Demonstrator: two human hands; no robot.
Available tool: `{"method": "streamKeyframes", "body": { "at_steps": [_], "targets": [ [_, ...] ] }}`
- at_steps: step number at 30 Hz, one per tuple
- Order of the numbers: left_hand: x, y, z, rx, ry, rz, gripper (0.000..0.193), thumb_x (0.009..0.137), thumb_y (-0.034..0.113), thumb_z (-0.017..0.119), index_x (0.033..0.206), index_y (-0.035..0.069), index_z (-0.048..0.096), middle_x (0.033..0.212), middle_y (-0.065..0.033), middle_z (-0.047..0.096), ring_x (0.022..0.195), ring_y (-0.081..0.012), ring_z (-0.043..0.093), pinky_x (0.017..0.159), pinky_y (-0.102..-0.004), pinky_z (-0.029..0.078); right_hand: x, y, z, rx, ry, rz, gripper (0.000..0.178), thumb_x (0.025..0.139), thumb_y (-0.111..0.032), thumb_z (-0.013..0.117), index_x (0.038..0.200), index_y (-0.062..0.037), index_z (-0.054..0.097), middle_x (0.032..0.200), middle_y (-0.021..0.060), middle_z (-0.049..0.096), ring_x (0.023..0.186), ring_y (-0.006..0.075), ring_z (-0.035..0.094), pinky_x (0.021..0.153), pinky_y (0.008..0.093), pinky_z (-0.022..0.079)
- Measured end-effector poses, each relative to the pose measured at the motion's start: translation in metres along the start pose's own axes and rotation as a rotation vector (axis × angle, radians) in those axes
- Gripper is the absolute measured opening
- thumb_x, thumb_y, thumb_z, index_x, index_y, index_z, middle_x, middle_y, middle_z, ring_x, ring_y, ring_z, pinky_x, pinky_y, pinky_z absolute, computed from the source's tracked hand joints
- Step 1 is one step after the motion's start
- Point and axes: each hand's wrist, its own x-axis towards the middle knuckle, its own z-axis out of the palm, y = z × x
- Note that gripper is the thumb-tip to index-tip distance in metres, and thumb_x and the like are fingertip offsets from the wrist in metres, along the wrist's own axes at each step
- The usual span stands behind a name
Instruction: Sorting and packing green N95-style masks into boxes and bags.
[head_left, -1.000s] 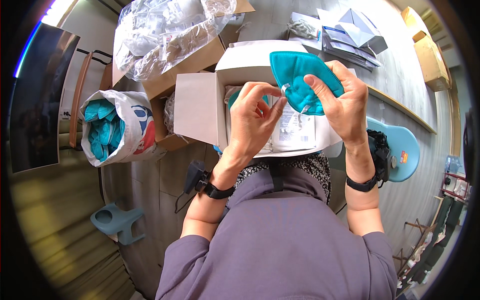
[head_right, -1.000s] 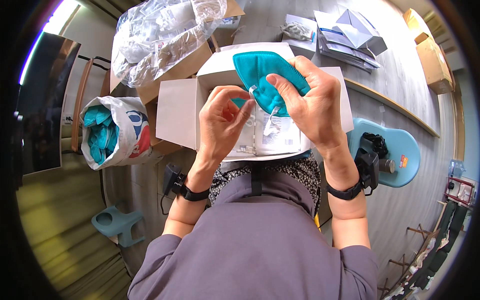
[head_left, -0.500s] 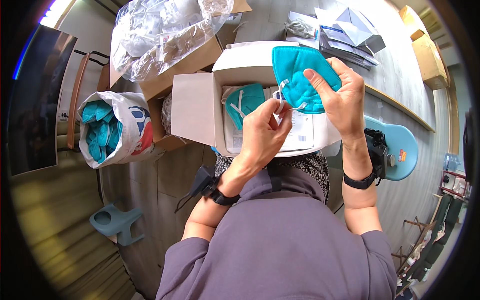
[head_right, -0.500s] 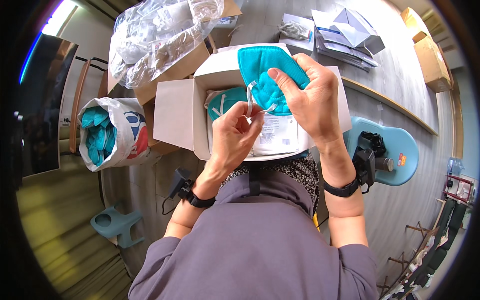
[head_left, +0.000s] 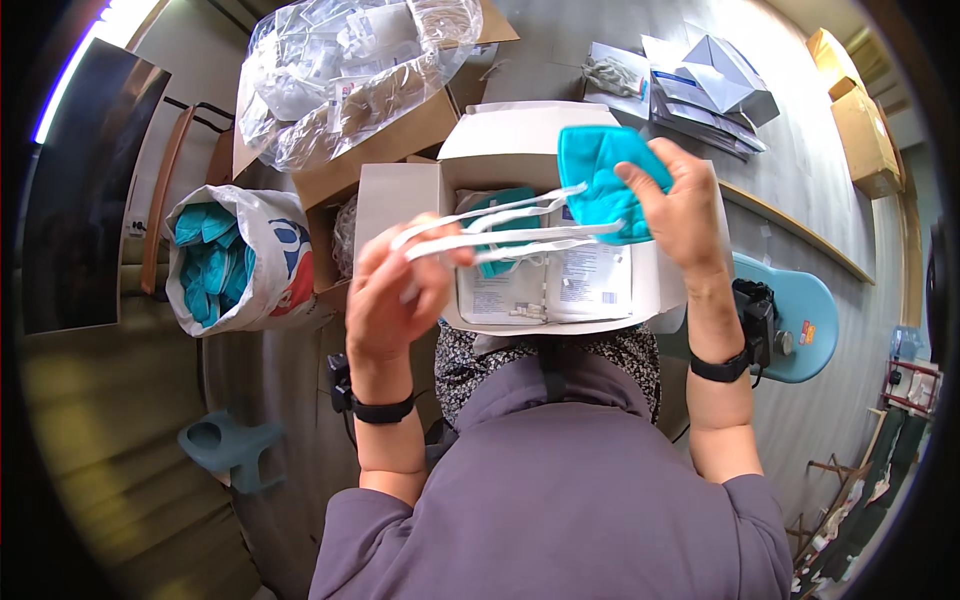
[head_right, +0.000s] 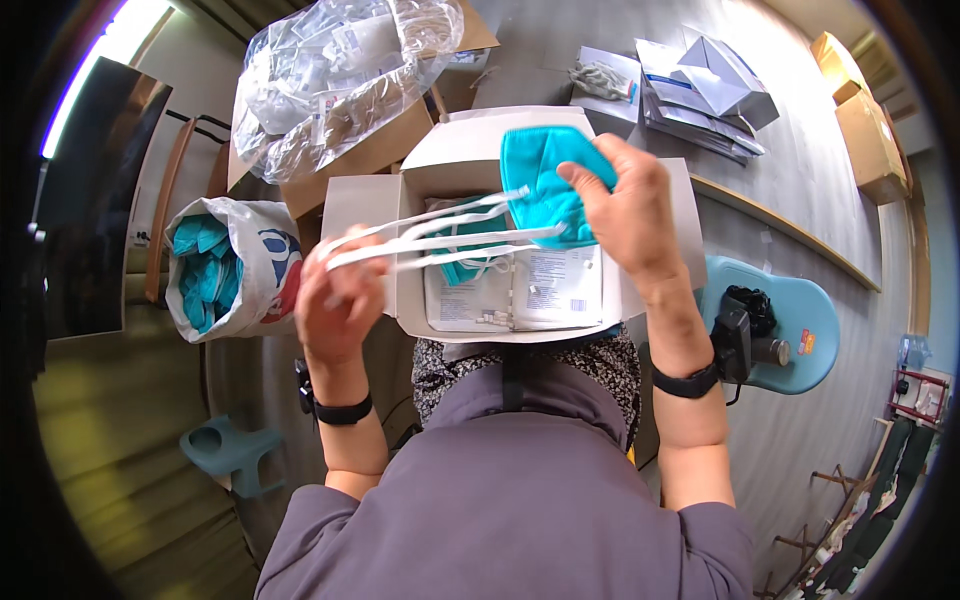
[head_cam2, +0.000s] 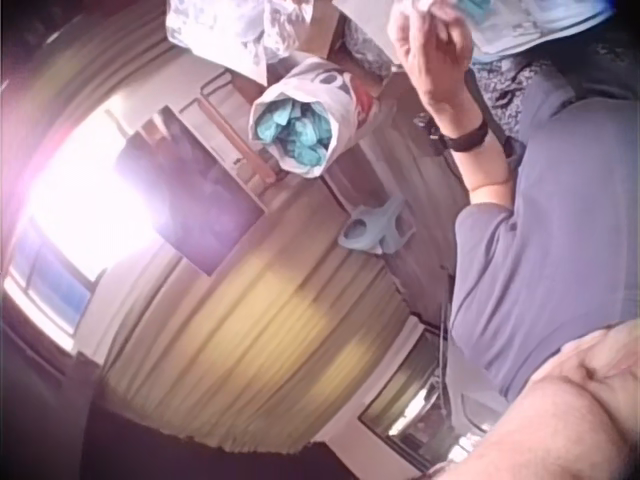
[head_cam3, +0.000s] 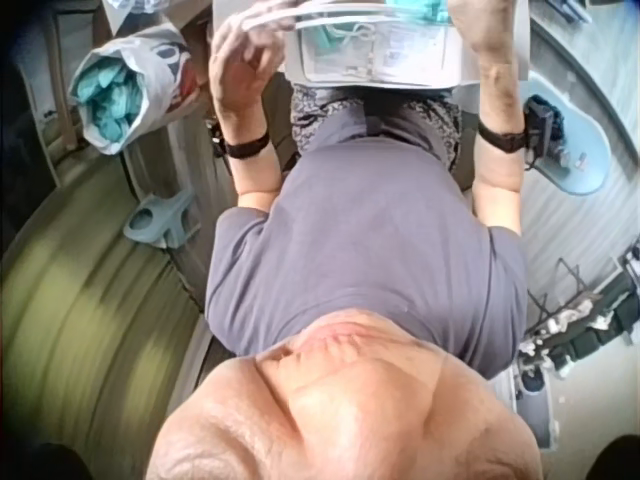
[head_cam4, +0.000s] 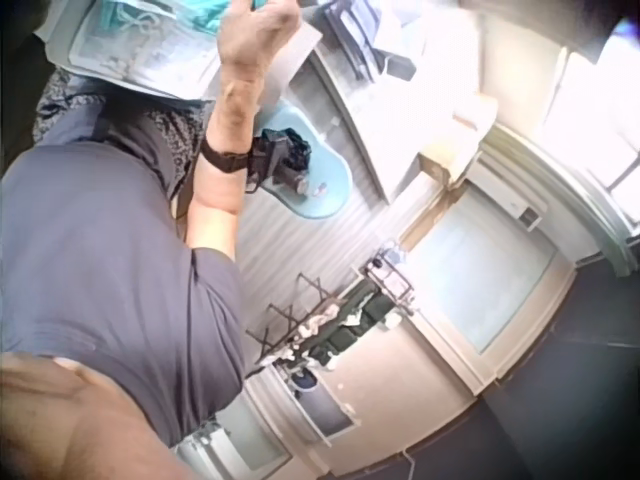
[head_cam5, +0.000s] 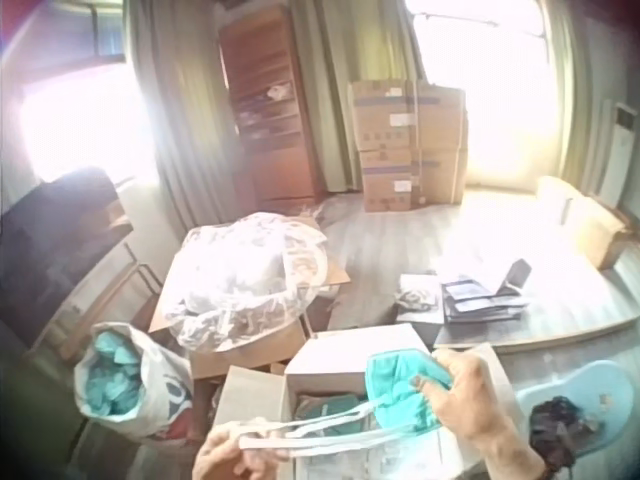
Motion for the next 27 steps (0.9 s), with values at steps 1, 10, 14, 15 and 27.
{"method": "streamKeyframes", "body": {
  "at_steps": [1, 10, 14, 15, 27],
  "targets": [
    [0.006, -0.006, 0.002, 0.021, -0.016, -0.059, 0.025, 0.106, 0.023, 0.048, 0.096, 0.002, 0.058, 0.082, -0.0131, 0.067, 0.047, -0.0066, 0.050, 0.036, -0.0187, 0.033, -0.002, 0.011, 0.008, -0.207, 0.005, -0.042, 0.018, 0.085, -0.009, 0.076, 0.096, 0.0006, 0.065, 0.078, 0.0130, 0.068, 0.069, 0.0205, 0.063, 0.067, 0.0350, 0.052],
    [0.033, -0.041, 0.022, 0.367, -0.111, -0.445, 0.037, 0.108, 0.036, 0.047, 0.092, 0.005, 0.060, 0.077, -0.0033, 0.061, 0.055, -0.0060, 0.054, 0.044, -0.0175, 0.037, -0.028, -0.030, 0.043, 0.668, -0.413, 0.228, 0.027, 0.101, -0.019, 0.063, 0.121, -0.0016, 0.066, 0.102, 0.0058, 0.070, 0.068, 0.0051, 0.058, 0.059, 0.0220, 0.048],
    [0.031, -0.036, 0.032, 0.314, -0.101, -0.504, 0.039, 0.107, 0.041, 0.049, 0.092, 0.006, 0.060, 0.072, 0.0002, 0.057, 0.054, -0.0047, 0.050, 0.044, -0.0189, 0.034, -0.028, -0.013, 0.045, 0.550, -0.593, 0.254, 0.025, 0.101, -0.024, 0.064, 0.101, 0.0002, 0.069, 0.078, -0.0002, 0.066, 0.065, 0.0043, 0.054, 0.057, 0.0217, 0.044],
    [0.030, -0.042, 0.028, 0.362, -0.090, -0.465, 0.039, 0.106, 0.041, 0.050, 0.090, 0.007, 0.058, 0.070, 0.0014, 0.056, 0.054, -0.0034, 0.048, 0.044, -0.0192, 0.033, -0.027, -0.017, 0.040, 0.499, -0.573, 0.269, 0.023, 0.098, -0.022, 0.068, 0.091, -0.0001, 0.069, 0.072, -0.0023, 0.062, 0.066, 0.0029, 0.051, 0.057, 0.0215, 0.041],
    [0.038, -0.059, 0.054, 0.532, -0.033, -0.313, 0.041, 0.109, 0.035, 0.046, 0.078, 0.008, 0.050, 0.064, 0.0043, 0.046, 0.054, -0.0034, 0.040, 0.048, -0.0212, 0.033, 0.000, 0.008, 0.013, 0.258, 0.061, -0.007, 0.028, 0.081, -0.002, 0.081, 0.068, -0.0049, 0.058, 0.057, -0.0096, 0.048, 0.057, -0.0016, 0.043, 0.050, 0.0179, 0.035]
  ]
}}
